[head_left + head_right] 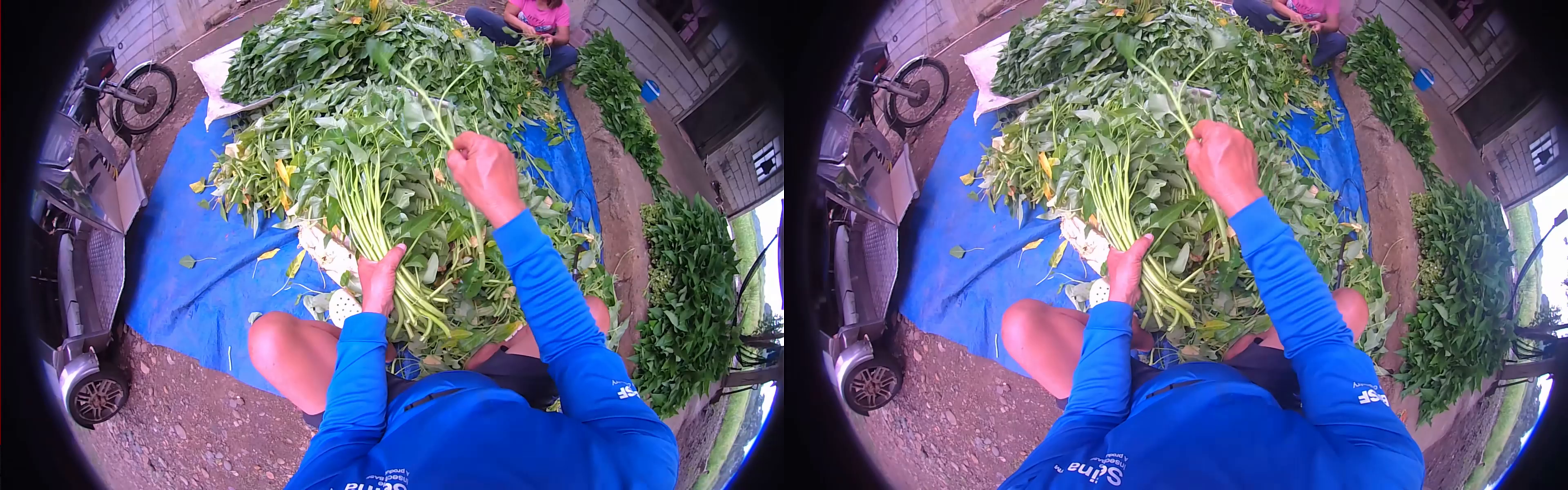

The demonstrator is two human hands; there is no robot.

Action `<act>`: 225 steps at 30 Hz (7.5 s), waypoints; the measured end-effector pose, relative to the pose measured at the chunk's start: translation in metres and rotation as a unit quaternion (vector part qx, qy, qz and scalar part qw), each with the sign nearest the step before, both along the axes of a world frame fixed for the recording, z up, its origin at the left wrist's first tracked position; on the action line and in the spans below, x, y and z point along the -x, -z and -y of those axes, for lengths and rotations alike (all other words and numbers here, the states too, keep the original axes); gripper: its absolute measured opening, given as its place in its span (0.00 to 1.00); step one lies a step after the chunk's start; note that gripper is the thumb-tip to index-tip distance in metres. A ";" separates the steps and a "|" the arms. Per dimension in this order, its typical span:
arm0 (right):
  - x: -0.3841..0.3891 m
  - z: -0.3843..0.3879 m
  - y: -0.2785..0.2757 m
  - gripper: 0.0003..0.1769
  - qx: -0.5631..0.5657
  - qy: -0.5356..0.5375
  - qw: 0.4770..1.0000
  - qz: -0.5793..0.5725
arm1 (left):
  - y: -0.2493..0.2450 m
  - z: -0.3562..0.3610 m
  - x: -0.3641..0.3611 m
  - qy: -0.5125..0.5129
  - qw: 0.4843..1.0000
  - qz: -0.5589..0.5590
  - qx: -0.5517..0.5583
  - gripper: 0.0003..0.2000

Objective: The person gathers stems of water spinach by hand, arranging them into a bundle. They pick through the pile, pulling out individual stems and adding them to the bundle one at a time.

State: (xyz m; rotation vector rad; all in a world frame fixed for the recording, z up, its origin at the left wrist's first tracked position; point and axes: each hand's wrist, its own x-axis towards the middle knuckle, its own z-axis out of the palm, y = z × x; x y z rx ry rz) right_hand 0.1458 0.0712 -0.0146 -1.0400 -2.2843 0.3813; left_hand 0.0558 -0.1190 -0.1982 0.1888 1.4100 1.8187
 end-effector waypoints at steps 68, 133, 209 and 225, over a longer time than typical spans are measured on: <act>-0.039 -0.051 0.064 0.21 0.494 -0.046 0.835 -0.237 | -0.041 -0.007 0.008 -0.073 0.997 0.018 -0.025 0.19; -0.031 0.131 0.177 0.18 0.358 -0.088 0.929 -0.027 | 0.031 -0.002 0.006 -0.055 0.988 0.108 -0.093 0.23; -0.150 -0.141 0.015 0.18 -0.300 0.172 0.853 0.390 | -0.077 0.008 0.037 -0.112 0.990 0.015 -0.086 0.16; -0.159 0.055 0.146 0.14 0.557 -0.124 0.795 0.204 | -0.110 0.056 0.071 -0.156 0.985 -0.041 -0.060 0.12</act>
